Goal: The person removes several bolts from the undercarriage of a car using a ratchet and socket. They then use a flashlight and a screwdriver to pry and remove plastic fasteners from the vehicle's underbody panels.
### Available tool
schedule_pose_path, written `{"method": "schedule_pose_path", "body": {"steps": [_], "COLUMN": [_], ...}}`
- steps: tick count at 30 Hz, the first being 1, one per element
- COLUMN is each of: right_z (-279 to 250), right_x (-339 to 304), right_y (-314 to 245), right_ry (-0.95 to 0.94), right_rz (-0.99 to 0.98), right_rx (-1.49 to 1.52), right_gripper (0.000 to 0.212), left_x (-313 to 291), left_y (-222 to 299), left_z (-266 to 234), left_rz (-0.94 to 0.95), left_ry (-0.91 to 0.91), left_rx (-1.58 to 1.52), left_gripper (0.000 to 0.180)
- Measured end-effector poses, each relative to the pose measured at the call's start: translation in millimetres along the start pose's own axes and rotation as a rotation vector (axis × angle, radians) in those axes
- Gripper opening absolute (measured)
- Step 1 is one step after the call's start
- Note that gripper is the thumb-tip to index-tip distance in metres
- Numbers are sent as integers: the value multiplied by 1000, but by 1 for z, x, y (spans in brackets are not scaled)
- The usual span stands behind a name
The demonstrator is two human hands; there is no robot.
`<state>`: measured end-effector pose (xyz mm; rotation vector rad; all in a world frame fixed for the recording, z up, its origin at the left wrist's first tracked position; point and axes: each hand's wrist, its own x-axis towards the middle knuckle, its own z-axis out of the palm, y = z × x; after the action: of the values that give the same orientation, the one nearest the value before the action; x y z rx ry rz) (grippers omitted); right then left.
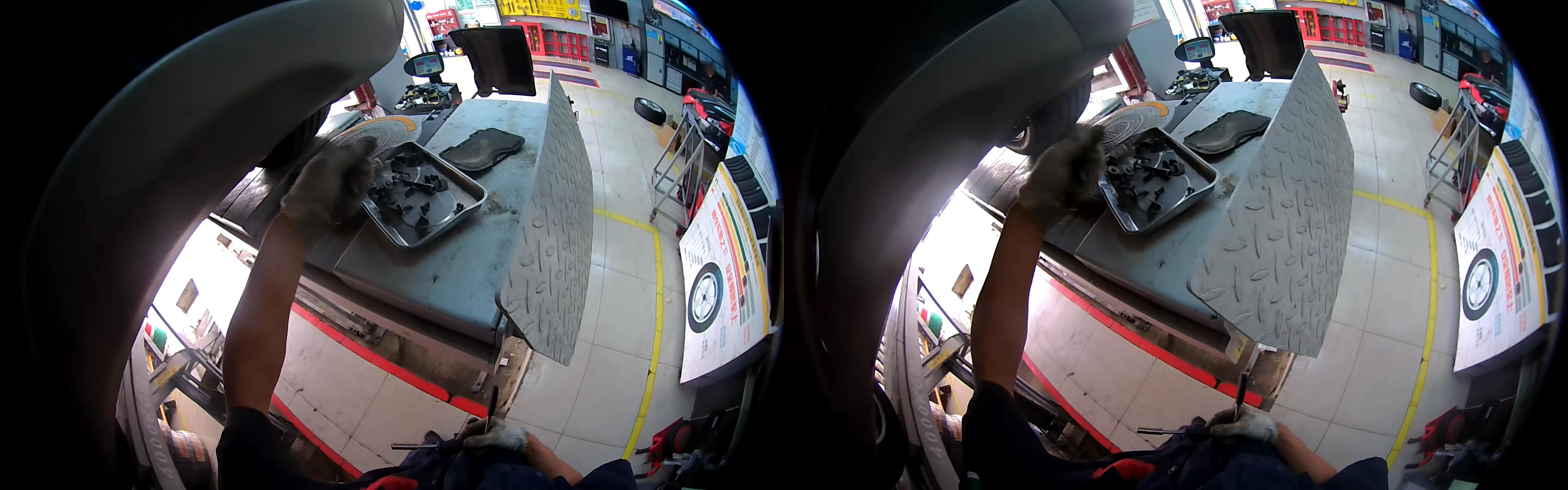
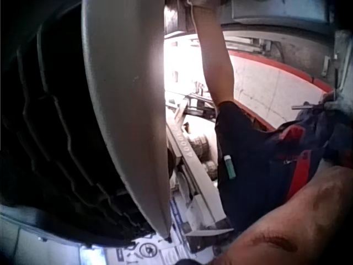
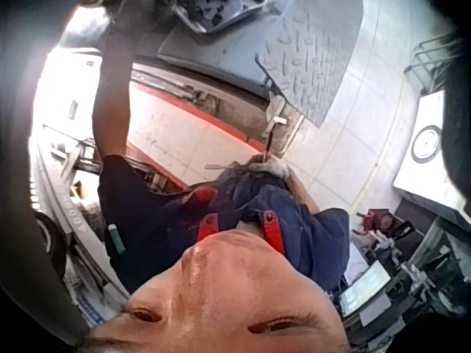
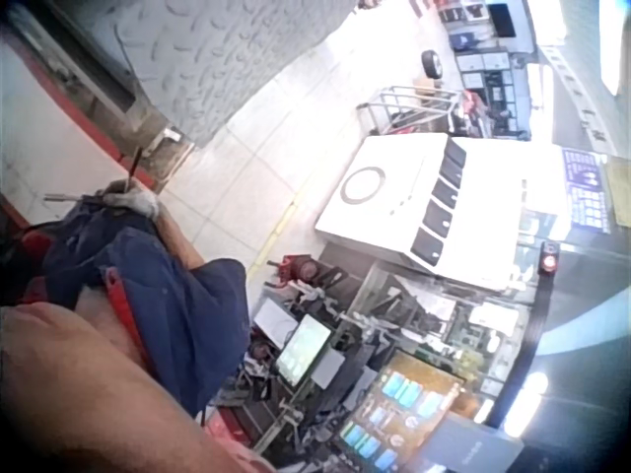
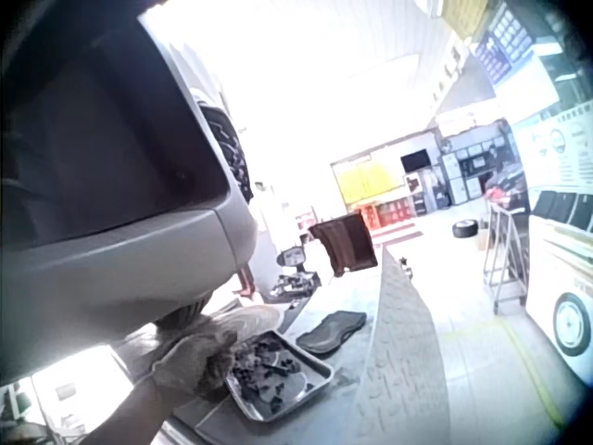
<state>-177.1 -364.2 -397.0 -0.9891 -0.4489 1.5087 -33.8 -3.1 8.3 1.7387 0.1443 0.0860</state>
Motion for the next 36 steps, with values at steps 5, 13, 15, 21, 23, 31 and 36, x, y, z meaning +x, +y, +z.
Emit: {"method": "schedule_pose_path", "body": {"steps": [5,13,15,21,23,31,36], "right_z": [4,3,5,9,13,55,94], "right_x": [-6,-5,-4,-9,-5,18,52], "right_y": [-1,-5,-8,-28,-33,-74,-96], "right_ry": [26,3,-8,83,166,251,340], "right_rz": [28,18,-3,-71,-112,-309,-420], "right_rx": [-55,-49,-1,-18,-77,-14,-43], "right_gripper": [30,31,32,30,30,34,31], "left_x": [-9,-11,-12,-23,-34,-164,-230], "left_y": [6,32,35,-12,-11,-129,-178], "left_z": [34,70,77,9,2,-5,17], "left_rz": [223,85,126,741,629,309,250], "left_ry": [-51,-192,-177,35,141,129,164], "left_rx": [1232,1793,1775,1077,634,-832,-960], "left_gripper": [33,36,32,19,20,36,38]}}
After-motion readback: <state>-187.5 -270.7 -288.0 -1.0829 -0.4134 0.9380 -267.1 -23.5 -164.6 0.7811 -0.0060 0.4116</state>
